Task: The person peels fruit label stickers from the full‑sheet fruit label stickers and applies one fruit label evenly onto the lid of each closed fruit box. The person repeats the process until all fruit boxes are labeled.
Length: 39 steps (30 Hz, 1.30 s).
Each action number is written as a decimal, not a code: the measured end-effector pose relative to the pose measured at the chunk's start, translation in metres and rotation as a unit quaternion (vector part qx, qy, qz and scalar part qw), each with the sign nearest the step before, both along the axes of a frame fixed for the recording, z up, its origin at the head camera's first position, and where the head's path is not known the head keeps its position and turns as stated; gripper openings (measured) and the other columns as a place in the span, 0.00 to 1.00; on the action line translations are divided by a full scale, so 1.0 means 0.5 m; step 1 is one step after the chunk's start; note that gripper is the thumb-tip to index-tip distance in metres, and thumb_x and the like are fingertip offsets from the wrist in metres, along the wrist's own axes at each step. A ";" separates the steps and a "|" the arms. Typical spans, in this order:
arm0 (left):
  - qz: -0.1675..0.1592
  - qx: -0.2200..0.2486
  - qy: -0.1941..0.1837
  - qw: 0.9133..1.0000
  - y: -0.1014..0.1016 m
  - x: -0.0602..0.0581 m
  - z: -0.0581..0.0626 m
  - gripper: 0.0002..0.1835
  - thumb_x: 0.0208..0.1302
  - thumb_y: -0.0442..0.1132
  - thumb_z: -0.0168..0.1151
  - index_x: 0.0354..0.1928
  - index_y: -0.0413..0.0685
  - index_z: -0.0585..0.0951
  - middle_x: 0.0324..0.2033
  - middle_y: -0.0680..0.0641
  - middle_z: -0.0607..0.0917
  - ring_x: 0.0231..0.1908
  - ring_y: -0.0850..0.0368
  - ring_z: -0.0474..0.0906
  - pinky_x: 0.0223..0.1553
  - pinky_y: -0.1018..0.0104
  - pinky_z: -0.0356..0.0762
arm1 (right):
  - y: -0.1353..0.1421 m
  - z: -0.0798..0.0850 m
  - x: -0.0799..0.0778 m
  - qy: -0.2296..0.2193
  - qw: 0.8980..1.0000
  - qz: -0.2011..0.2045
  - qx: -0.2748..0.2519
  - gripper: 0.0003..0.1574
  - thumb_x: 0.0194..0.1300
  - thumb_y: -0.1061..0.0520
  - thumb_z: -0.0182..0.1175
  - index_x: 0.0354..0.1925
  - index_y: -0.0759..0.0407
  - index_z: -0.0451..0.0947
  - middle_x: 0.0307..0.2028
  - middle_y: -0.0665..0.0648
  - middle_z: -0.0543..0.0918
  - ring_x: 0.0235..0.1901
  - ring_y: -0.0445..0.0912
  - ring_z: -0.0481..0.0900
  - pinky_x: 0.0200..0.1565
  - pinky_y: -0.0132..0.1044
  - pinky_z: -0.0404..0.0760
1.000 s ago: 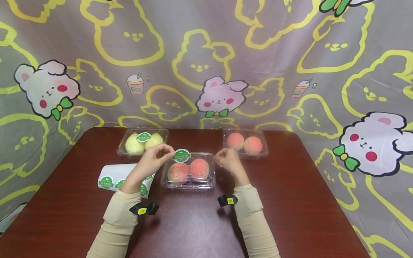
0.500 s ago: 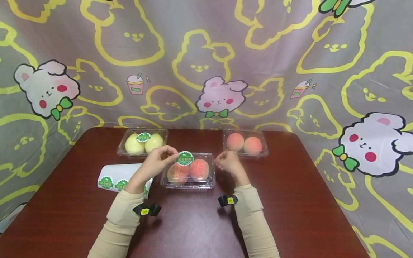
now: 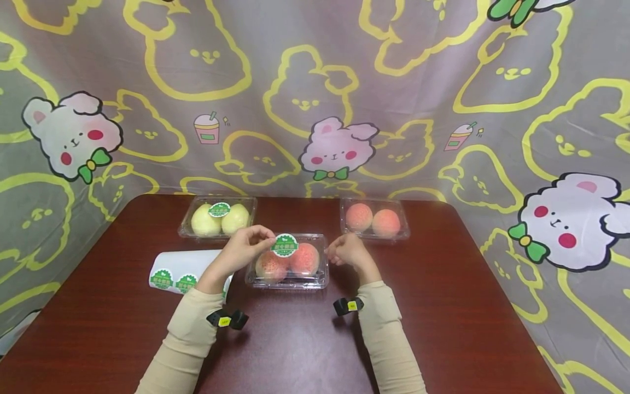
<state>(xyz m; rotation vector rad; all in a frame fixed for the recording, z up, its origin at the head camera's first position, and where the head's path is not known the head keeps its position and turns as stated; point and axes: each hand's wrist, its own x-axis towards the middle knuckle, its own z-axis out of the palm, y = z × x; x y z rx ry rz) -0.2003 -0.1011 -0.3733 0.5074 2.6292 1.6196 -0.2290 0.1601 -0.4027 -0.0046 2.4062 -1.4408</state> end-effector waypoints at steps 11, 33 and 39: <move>0.003 -0.013 -0.016 1.000 0.013 -0.007 -0.017 0.07 0.62 0.33 0.62 0.37 0.34 0.82 0.32 0.36 0.85 0.26 0.67 0.74 0.29 0.75 0.72 | 0.000 0.001 -0.001 0.001 1.000 -0.007 0.002 0.09 0.59 0.70 0.57 0.37 0.76 0.78 0.26 0.54 0.86 0.21 0.37 0.78 0.29 0.30 0.83; 0.070 -0.080 0.025 0.994 0.030 -0.006 -0.035 0.06 0.58 0.37 0.67 0.31 0.41 0.83 0.28 0.43 0.87 0.27 0.59 0.77 0.30 0.73 0.73 | -0.001 -0.004 -0.002 0.005 1.000 -0.011 0.006 0.09 0.60 0.68 0.59 0.38 0.76 0.78 0.26 0.56 0.85 0.21 0.37 0.77 0.27 0.27 0.81; 0.096 -0.097 0.045 0.990 0.037 -0.005 -0.038 0.05 0.58 0.37 0.68 0.29 0.42 0.83 0.26 0.44 0.87 0.26 0.57 0.79 0.30 0.72 0.75 | 0.000 -0.005 -0.003 0.003 1.000 -0.012 0.008 0.09 0.61 0.68 0.59 0.38 0.76 0.78 0.28 0.58 0.86 0.22 0.38 0.78 0.29 0.29 0.83</move>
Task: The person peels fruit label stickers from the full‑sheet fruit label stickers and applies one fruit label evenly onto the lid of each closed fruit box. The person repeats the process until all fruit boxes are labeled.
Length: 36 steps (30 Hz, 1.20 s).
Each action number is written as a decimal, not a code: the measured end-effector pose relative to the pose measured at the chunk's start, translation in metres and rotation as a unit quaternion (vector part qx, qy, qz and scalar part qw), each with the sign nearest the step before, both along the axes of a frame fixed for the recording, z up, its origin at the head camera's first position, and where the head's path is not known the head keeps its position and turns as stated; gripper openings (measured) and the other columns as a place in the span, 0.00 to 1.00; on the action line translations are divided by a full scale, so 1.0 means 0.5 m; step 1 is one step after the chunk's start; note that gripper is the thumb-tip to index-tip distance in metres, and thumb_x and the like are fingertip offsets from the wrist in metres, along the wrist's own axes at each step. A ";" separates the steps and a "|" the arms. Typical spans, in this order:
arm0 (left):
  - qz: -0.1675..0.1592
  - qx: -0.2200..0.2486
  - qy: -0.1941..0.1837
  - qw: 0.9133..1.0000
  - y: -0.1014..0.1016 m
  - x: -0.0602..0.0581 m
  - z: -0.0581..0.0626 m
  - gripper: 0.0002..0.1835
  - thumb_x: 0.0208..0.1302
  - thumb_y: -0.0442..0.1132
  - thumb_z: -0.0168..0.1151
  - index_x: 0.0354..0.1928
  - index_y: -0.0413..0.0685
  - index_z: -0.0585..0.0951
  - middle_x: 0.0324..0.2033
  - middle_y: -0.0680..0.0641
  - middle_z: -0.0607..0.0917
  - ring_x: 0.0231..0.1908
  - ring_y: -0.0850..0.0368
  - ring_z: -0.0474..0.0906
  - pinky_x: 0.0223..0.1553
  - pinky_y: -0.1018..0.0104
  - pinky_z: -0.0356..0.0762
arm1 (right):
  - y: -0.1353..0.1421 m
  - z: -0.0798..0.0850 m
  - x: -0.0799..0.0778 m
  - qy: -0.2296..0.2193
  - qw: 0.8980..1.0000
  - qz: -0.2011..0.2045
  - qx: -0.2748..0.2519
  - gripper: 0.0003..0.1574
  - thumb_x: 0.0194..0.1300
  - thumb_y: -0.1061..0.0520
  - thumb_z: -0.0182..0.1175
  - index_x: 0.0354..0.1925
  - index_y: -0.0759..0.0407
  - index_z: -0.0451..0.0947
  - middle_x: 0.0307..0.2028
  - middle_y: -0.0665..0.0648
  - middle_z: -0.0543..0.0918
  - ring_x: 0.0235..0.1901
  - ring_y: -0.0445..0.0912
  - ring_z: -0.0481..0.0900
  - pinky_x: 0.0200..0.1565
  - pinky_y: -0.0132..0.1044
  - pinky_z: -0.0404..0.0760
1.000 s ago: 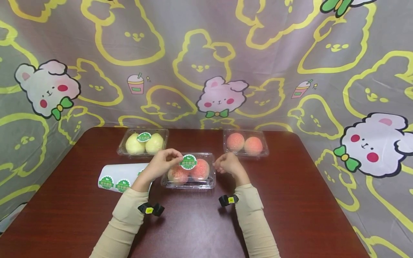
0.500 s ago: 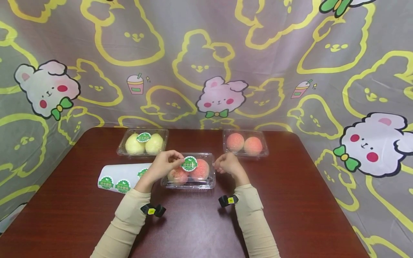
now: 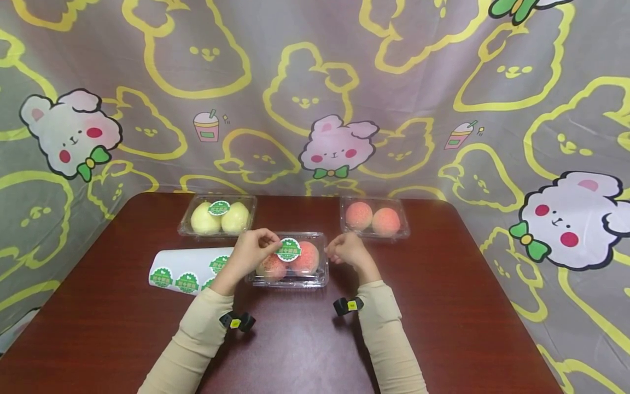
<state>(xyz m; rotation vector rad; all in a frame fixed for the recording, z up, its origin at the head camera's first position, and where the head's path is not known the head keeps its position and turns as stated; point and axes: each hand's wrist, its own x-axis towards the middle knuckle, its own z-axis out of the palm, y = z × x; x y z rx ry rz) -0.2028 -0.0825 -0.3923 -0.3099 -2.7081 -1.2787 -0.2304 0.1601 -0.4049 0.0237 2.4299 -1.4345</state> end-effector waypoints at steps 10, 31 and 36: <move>0.024 -0.029 0.026 0.999 0.006 0.003 -0.006 0.05 0.58 0.38 0.67 0.28 0.44 0.84 0.24 0.46 0.86 0.25 0.59 0.78 0.31 0.69 0.75 | 0.001 -0.001 0.000 0.002 1.000 0.002 0.001 0.08 0.61 0.68 0.59 0.37 0.75 0.77 0.28 0.57 0.86 0.22 0.37 0.78 0.29 0.29 0.83; 0.034 -0.055 0.027 0.998 0.012 0.005 -0.007 0.05 0.59 0.36 0.65 0.28 0.43 0.85 0.23 0.47 0.84 0.25 0.59 0.74 0.30 0.68 0.74 | 0.000 -0.002 0.001 0.012 1.000 0.005 0.009 0.08 0.61 0.69 0.58 0.38 0.76 0.77 0.33 0.64 0.87 0.22 0.37 0.78 0.29 0.30 0.83; 0.036 -0.069 0.033 0.996 0.015 0.004 -0.008 0.05 0.59 0.36 0.65 0.28 0.43 0.85 0.22 0.47 0.84 0.24 0.60 0.74 0.29 0.69 0.74 | 0.000 -0.004 0.000 0.010 1.000 0.007 0.005 0.09 0.61 0.69 0.58 0.38 0.76 0.77 0.33 0.65 0.87 0.22 0.36 0.78 0.29 0.30 0.83</move>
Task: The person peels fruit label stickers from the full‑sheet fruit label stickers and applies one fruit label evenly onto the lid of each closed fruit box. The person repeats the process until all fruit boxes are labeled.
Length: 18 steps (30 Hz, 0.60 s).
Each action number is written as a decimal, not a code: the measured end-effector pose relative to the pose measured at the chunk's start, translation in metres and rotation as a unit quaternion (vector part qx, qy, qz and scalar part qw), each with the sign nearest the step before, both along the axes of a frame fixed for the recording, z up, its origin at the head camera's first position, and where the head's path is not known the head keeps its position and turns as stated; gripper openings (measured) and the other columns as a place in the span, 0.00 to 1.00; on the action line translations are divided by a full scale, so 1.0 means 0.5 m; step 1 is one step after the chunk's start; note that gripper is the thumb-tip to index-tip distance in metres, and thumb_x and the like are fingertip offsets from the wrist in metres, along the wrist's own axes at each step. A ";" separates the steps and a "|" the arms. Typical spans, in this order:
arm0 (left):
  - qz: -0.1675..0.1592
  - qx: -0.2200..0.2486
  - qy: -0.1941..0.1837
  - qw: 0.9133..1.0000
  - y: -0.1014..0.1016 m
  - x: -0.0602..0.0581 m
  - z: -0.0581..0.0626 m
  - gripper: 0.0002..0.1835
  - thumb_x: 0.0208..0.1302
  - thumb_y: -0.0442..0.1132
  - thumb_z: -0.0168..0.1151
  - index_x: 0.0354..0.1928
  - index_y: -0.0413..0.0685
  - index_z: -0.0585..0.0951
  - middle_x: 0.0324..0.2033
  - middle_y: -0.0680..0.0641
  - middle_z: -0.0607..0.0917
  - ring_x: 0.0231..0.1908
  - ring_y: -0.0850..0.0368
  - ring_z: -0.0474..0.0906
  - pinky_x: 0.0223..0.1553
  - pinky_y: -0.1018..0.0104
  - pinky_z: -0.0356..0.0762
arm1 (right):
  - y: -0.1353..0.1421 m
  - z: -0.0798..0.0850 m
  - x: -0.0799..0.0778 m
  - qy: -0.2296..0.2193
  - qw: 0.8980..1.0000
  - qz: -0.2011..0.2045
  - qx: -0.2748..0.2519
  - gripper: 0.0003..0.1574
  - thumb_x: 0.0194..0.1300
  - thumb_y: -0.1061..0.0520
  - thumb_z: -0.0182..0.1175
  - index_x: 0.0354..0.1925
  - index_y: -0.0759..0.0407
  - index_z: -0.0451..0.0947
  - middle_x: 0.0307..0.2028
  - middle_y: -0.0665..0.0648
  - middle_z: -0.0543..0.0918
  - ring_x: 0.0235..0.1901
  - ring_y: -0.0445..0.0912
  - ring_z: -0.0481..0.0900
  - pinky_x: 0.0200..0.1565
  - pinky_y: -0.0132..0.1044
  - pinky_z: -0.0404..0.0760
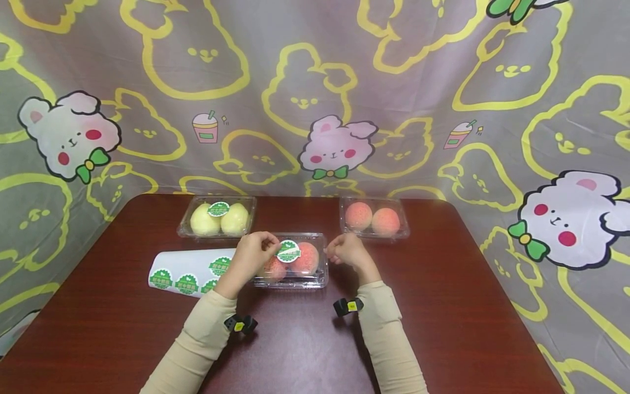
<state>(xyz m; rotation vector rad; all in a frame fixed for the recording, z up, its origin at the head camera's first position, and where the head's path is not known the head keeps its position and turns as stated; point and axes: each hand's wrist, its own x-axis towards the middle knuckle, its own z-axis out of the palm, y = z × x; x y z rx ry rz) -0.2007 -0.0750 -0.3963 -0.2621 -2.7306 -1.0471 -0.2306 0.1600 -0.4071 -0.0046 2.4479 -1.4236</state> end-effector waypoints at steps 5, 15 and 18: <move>0.005 -0.009 0.009 1.000 0.002 0.001 0.000 0.05 0.58 0.36 0.65 0.27 0.43 0.85 0.22 0.47 0.85 0.24 0.59 0.76 0.29 0.68 0.74 | 0.000 0.003 0.002 -0.001 1.000 0.000 -0.001 0.09 0.61 0.68 0.58 0.38 0.76 0.77 0.32 0.63 0.87 0.22 0.37 0.78 0.29 0.29 0.83; 0.011 -0.032 0.040 0.999 0.004 0.003 -0.006 0.04 0.57 0.36 0.66 0.26 0.44 0.85 0.23 0.48 0.85 0.24 0.58 0.78 0.29 0.65 0.77 | 0.002 0.003 0.003 -0.006 1.000 -0.003 -0.006 0.08 0.62 0.68 0.58 0.38 0.76 0.77 0.30 0.60 0.87 0.22 0.37 0.78 0.29 0.30 0.83; 0.013 -0.039 0.062 0.997 0.004 0.004 -0.006 0.04 0.55 0.35 0.66 0.25 0.45 0.85 0.22 0.48 0.85 0.24 0.57 0.79 0.28 0.64 0.76 | 0.002 0.002 0.001 -0.003 1.000 0.003 -0.011 0.09 0.62 0.68 0.57 0.38 0.77 0.77 0.27 0.58 0.86 0.22 0.37 0.78 0.29 0.31 0.83</move>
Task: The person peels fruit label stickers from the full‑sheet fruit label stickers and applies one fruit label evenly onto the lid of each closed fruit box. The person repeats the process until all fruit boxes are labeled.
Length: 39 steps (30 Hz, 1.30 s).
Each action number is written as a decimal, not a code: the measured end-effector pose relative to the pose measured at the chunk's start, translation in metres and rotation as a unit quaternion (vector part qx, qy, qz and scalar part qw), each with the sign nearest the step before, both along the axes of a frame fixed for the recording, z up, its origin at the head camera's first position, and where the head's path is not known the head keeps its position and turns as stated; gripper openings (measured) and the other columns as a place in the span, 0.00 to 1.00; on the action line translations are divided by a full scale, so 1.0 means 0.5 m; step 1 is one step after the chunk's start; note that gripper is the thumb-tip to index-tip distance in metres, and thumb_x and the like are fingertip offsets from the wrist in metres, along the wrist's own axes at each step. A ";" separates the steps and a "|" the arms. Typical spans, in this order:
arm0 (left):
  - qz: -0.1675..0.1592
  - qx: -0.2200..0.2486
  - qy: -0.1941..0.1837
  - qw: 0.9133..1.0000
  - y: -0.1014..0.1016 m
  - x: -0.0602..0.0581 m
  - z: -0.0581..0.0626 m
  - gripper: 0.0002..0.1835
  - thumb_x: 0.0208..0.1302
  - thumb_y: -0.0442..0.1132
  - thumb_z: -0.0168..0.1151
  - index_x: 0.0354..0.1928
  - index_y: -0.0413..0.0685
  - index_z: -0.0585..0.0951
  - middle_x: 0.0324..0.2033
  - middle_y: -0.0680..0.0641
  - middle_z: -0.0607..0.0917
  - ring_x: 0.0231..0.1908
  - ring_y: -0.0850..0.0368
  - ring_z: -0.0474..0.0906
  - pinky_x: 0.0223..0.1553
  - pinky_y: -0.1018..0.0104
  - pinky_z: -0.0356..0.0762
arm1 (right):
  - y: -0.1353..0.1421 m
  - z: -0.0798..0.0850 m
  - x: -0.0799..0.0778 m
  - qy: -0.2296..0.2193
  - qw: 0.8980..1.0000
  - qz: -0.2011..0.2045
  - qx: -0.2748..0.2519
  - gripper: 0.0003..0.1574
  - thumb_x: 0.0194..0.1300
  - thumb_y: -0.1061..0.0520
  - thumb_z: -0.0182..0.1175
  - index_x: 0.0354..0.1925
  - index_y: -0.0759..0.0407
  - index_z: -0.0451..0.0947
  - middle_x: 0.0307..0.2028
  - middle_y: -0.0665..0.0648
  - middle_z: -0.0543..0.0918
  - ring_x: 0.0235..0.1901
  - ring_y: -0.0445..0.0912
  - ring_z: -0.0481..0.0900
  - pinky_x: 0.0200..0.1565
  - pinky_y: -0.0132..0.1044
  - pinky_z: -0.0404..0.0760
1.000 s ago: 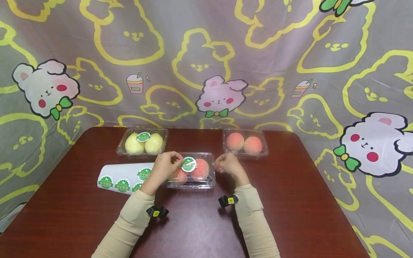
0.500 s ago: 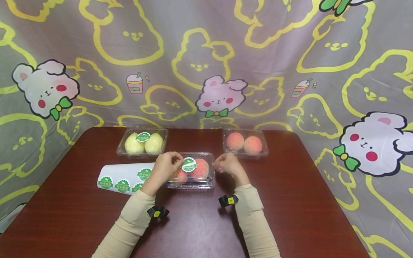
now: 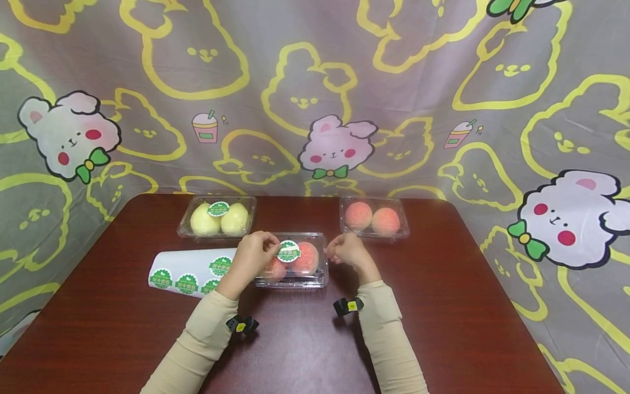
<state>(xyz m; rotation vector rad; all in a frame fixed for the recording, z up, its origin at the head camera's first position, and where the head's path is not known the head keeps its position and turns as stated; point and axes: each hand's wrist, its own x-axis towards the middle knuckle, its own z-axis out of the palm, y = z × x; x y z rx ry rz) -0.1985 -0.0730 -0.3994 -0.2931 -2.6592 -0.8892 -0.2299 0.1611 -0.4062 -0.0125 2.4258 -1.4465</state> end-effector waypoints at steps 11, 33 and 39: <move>0.007 -0.012 0.012 1.000 0.004 0.002 0.001 0.02 0.54 0.34 0.67 0.27 0.44 0.86 0.23 0.47 0.85 0.25 0.55 0.80 0.29 0.62 0.76 | 0.004 0.001 0.000 0.004 1.000 0.008 -0.003 0.09 0.62 0.68 0.56 0.38 0.78 0.77 0.25 0.56 0.84 0.21 0.36 0.77 0.28 0.30 0.83; -0.091 -0.092 0.049 0.990 -0.010 0.009 0.003 0.04 0.59 0.35 0.64 0.34 0.44 0.85 0.33 0.47 0.85 0.39 0.50 0.82 0.46 0.58 0.80 | -0.001 -0.005 0.001 0.005 1.000 -0.002 0.001 0.09 0.61 0.67 0.60 0.37 0.76 0.78 0.25 0.57 0.85 0.21 0.37 0.78 0.31 0.34 0.85; -0.149 -0.143 0.131 0.970 -0.015 0.015 0.003 0.04 0.60 0.36 0.63 0.35 0.45 0.85 0.36 0.49 0.86 0.42 0.52 0.82 0.49 0.58 0.79 | -0.001 -0.005 0.002 0.003 1.000 -0.005 0.001 0.09 0.61 0.67 0.59 0.37 0.76 0.78 0.24 0.57 0.84 0.21 0.37 0.77 0.29 0.33 0.84</move>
